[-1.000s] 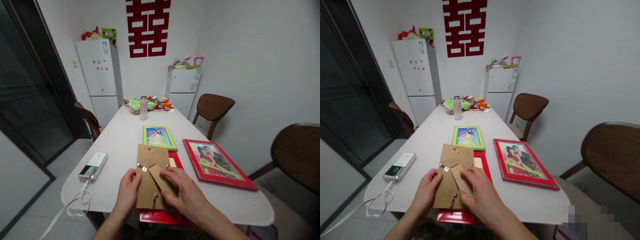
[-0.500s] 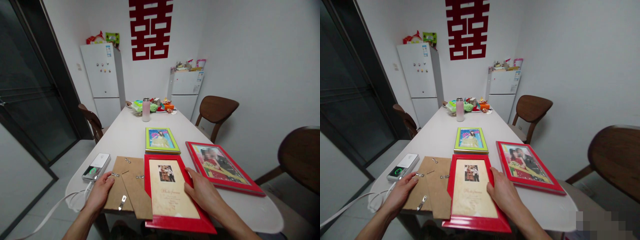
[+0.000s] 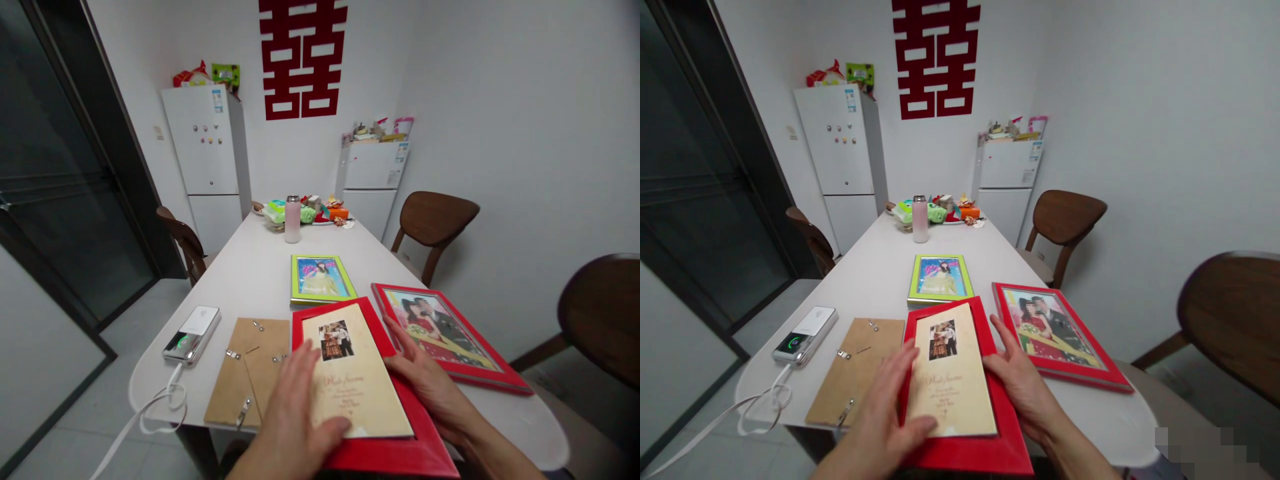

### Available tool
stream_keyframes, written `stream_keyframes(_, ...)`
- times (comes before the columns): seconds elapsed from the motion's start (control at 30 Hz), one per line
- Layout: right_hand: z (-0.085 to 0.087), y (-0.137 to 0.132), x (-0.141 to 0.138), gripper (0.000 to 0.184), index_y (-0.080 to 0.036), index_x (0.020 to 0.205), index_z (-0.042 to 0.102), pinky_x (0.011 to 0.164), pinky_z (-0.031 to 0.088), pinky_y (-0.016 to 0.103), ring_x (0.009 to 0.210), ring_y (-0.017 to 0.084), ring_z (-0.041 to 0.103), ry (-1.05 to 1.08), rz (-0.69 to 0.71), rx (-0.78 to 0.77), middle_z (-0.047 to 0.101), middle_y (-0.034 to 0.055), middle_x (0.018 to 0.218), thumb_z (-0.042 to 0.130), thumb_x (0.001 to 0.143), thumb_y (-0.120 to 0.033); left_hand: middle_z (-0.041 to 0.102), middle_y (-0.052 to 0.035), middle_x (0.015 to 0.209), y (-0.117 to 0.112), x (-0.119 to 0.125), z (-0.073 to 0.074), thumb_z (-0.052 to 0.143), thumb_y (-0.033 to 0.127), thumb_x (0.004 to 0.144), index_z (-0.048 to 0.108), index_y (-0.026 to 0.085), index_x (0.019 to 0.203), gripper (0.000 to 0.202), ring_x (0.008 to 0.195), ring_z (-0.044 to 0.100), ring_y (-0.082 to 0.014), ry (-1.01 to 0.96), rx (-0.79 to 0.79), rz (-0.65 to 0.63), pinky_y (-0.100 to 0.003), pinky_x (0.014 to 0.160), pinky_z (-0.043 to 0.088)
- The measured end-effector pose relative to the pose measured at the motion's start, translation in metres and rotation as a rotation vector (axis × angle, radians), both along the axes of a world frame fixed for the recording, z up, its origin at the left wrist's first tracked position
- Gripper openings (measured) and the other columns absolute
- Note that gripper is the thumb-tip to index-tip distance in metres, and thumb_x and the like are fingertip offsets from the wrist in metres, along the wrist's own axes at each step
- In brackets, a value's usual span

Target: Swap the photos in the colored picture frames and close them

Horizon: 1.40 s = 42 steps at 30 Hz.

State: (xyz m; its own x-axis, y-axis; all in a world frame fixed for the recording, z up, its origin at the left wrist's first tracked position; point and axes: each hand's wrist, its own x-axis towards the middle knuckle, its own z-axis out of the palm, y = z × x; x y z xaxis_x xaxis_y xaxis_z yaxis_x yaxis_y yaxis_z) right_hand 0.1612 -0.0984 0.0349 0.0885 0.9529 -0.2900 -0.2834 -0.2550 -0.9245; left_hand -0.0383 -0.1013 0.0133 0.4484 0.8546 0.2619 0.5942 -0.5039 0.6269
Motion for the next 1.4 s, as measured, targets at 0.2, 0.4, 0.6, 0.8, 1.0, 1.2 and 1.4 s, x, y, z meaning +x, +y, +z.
stream_keyframes(0.2,-0.003,0.007,0.001,0.083,-0.02,0.132,0.009,0.053,0.046,0.026,0.052,0.013,0.058,-0.172,0.063,0.106,0.065,0.0031,0.079,0.057,0.065,-0.034,0.046,-0.0166,0.117,-0.012,0.049,0.003,0.051,0.011,0.063,0.034,0.008,0.121,0.06,0.104,0.043,-0.0274,-0.032,0.215,-0.222,-0.042,0.088,0.038)
stream_keyframes(0.4,-0.023,0.02,0.017,0.064,-0.007,0.125,0.031,0.052,0.041,0.025,0.055,0.016,0.055,-0.979,0.033,0.152,0.061,0.0031,0.066,0.045,0.067,-0.029,0.053,-0.0092,0.099,-0.003,0.003,0.016,0.04,0.008,0.068,0.032,0.014,0.119,0.052,0.089,0.051,-0.0189,-0.287,0.2,0.176,-0.032,0.077,0.043)
stream_keyframes(0.6,-0.041,0.023,0.021,0.048,-0.004,0.112,0.048,0.069,0.041,0.03,0.077,0.022,0.057,-1.476,0.12,0.211,0.062,0.0141,0.087,0.04,0.07,-0.026,0.056,-0.0059,0.097,0.01,-0.058,-0.003,0.044,0.022,0.07,0.038,0.015,0.113,0.044,0.087,0.054,-0.0201,-0.415,-0.189,0.395,-0.03,0.073,0.043)
stream_keyframes(0.8,-0.046,0.026,0.019,0.04,-0.007,0.106,0.053,0.074,0.041,0.032,0.083,0.023,0.056,-1.603,0.173,0.221,0.061,0.015,0.092,0.039,0.072,-0.023,0.059,-0.0025,0.081,0.013,-0.073,-0.023,0.044,0.027,0.071,0.042,0.015,0.11,0.04,0.075,0.057,-0.0195,-0.204,-0.159,0.43,-0.03,0.069,0.043)
stream_keyframes(1.0,-0.038,0.026,0.01,0.036,-0.009,0.1,0.057,0.081,0.038,0.038,0.093,0.026,0.051,-1.581,0.094,0.37,0.057,0.0156,0.1,0.044,0.07,-0.026,0.059,-0.0072,0.093,0.014,-0.071,-0.017,0.041,0.024,0.073,0.04,0.014,0.113,0.041,0.088,0.055,-0.0213,0.043,-0.067,0.41,-0.031,0.071,0.044)
stream_keyframes(1.2,-0.042,0.034,-0.031,0.048,-0.008,0.116,0.042,0.054,0.045,0.026,0.06,0.014,0.056,-0.835,0.207,0.265,0.061,0.0069,0.079,0.043,0.072,-0.029,0.056,-0.0116,0.102,0.016,-0.075,-0.022,0.041,0.023,0.075,0.043,0.012,0.11,0.037,0.096,0.052,-0.0229,0.22,0.05,0.382,-0.037,0.08,0.042)
stream_keyframes(1.4,-0.041,0.044,-0.061,0.06,-0.005,0.122,0.03,0.04,0.04,0.02,0.041,0.009,0.049,-0.251,0.284,0.008,0.056,-0.0025,0.052,0.049,0.068,-0.024,0.054,-0.0129,0.104,0.013,-0.072,-0.017,0.046,0.023,0.073,0.044,0.012,0.109,0.038,0.098,0.048,-0.0252,0.247,0.178,0.357,-0.043,0.085,0.039)
